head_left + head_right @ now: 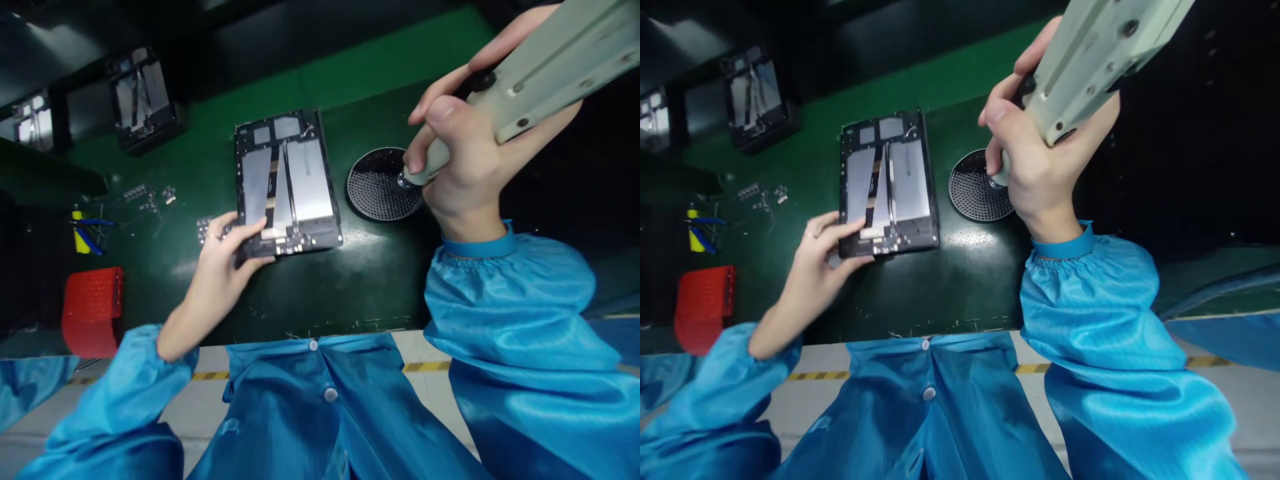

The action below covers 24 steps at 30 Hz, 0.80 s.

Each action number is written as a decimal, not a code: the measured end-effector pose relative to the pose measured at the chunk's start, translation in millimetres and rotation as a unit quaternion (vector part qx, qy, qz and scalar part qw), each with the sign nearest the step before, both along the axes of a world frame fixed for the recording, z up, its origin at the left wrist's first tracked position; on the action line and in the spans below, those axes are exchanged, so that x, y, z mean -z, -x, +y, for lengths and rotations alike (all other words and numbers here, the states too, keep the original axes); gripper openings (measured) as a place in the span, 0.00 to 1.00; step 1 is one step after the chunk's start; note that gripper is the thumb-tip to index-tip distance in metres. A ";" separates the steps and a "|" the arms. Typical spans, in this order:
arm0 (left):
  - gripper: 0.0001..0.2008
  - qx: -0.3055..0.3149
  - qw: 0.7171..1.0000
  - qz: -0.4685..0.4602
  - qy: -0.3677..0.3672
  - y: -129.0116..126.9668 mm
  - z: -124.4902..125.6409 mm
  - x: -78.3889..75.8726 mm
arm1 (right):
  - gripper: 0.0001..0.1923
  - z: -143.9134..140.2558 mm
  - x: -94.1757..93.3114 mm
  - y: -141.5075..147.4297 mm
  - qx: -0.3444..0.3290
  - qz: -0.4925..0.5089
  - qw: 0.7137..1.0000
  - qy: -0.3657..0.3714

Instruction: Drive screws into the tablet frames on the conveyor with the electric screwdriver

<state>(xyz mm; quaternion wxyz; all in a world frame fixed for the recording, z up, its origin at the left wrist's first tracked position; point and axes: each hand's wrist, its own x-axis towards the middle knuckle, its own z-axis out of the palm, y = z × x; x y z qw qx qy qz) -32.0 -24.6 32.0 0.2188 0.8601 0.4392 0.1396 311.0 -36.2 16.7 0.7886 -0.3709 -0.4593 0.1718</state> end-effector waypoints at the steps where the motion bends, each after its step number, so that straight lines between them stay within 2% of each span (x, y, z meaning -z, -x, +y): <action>1: 0.27 -0.007 1.000 0.017 0.002 3.8 -17.5 3.2 | 0.18 0.4 1.6 -0.4 0.000 -0.005 1.000 -0.009; 3: 0.29 -0.018 0.998 0.055 0.019 8.7 -39.9 4.4 | 0.16 0.9 4.5 -1.4 -0.002 -0.011 1.000 -0.023; 5: 0.35 -0.008 0.995 0.082 0.048 12.6 -44.3 -2.9 | 0.15 1.2 6.6 -2.5 0.000 -0.015 1.000 -0.027; 8: 0.37 0.011 0.996 0.083 0.040 21.7 -20.3 -21.5 | 0.14 1.3 8.8 -4.7 -0.003 -0.035 0.999 -0.030; 11: 0.34 0.000 0.995 0.096 -0.014 33.7 24.4 -30.7 | 0.13 0.9 9.9 -6.7 -0.004 -0.066 0.997 -0.031; 14: 0.37 -0.005 0.993 0.113 0.016 43.1 67.3 -22.3 | 0.14 1.0 11.4 -8.9 -0.011 -0.078 0.997 -0.022; 17: 0.36 0.017 0.994 0.083 0.067 47.7 94.1 -7.0 | 0.17 2.2 15.7 -13.1 -0.024 -0.103 0.994 -0.022; 21: 0.31 0.039 0.994 0.024 0.097 55.3 105.5 4.0 | 0.17 2.7 23.2 -21.1 -0.036 -0.107 0.993 -0.022; 24: 0.38 0.006 0.997 -0.004 0.080 66.6 107.5 6.8 | 0.18 0.4 25.4 -23.9 -0.040 -0.105 0.993 0.029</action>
